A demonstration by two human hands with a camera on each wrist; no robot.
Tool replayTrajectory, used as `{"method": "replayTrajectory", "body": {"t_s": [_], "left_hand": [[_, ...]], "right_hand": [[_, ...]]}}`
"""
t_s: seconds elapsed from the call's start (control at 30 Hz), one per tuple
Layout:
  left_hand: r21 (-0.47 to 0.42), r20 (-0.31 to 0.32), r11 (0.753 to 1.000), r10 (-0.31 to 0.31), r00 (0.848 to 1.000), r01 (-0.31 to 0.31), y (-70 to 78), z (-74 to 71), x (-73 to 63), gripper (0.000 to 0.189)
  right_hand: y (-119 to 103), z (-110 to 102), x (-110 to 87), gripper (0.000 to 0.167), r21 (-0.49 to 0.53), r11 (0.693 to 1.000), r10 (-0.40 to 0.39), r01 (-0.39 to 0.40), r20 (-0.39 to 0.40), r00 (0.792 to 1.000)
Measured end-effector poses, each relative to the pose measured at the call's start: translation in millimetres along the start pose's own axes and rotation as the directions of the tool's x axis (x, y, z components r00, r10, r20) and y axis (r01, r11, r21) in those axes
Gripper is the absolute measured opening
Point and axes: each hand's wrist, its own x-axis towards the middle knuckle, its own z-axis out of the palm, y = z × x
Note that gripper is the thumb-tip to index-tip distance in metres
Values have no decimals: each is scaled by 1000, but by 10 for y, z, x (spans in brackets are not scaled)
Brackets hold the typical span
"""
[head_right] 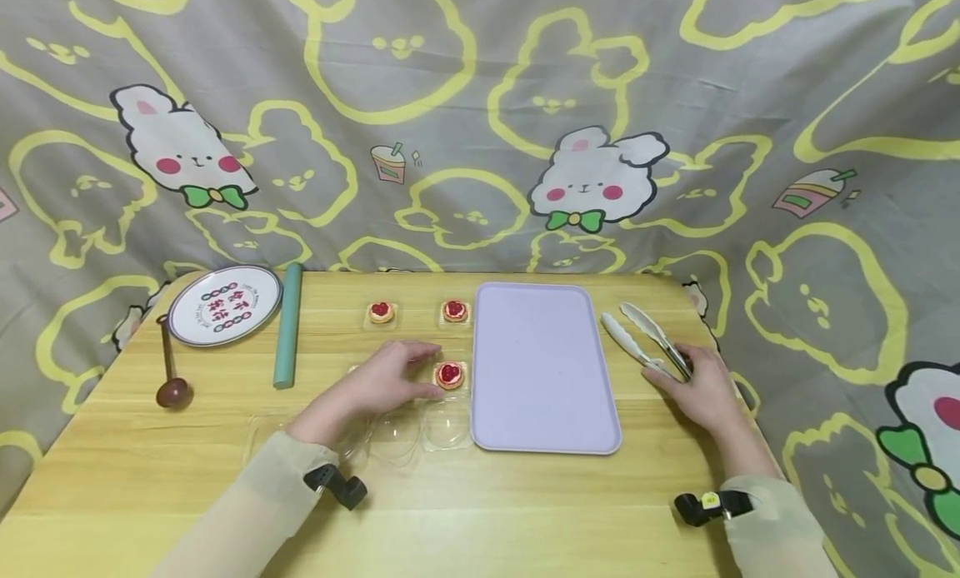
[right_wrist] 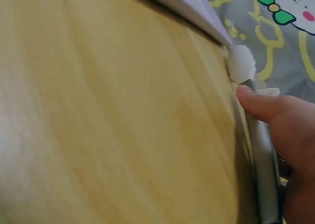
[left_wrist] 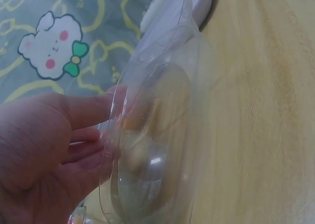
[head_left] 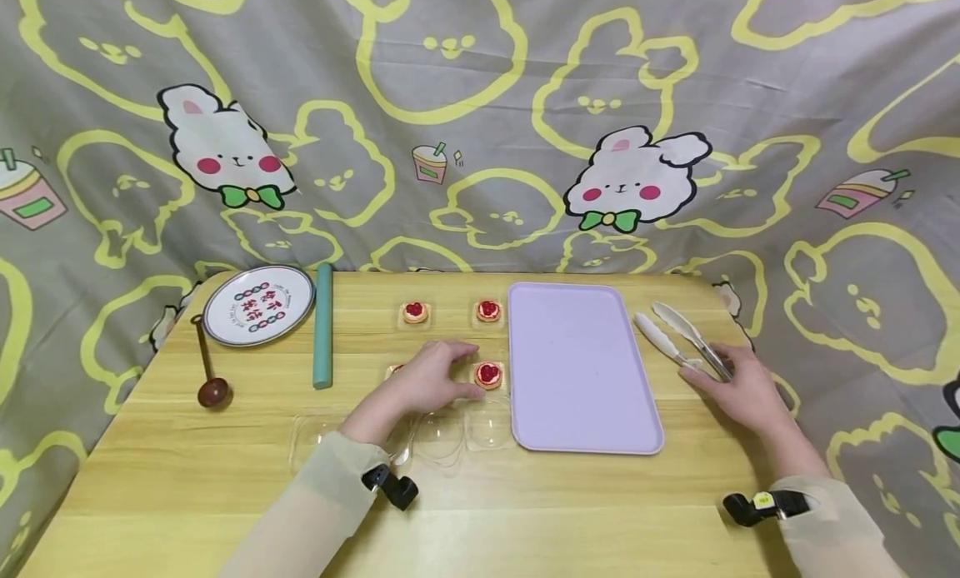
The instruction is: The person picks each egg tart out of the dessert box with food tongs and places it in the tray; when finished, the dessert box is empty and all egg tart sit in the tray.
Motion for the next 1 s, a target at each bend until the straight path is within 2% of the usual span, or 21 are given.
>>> {"method": "replayTrajectory", "body": {"t_s": [0.3, 0.53, 0.67, 0.8, 0.9, 1.0], "left_hand": [[-24, -1, 1000, -9, 1000, 9, 6, 0, 21, 73], [-22, 14, 999, -28, 1000, 28, 9, 0, 34, 74], [-27, 18, 999, -25, 1000, 25, 15, -11, 42, 74], [-18, 17, 999, -34, 999, 35, 18, -12, 43, 73], [-8, 17, 999, -50, 999, 50, 18, -3, 40, 72], [-4, 20, 998, -56, 998, 56, 19, 3, 39, 71]], "right_hand": [[7, 46, 47, 74, -43, 998, 38, -39, -13, 999], [-133, -87, 81, 70, -1, 1000, -15, 15, -27, 1000], [-350, -195, 134, 67, -8, 997, -75, 75, -34, 997], [-670, -251, 182, 64, 0, 990, -139, 139, -12, 990], [-945, -258, 212, 58, 0, 978, -206, 206, 31, 978], [-1207, -238, 233, 56, -24, 960, -275, 279, 111, 955]]}}
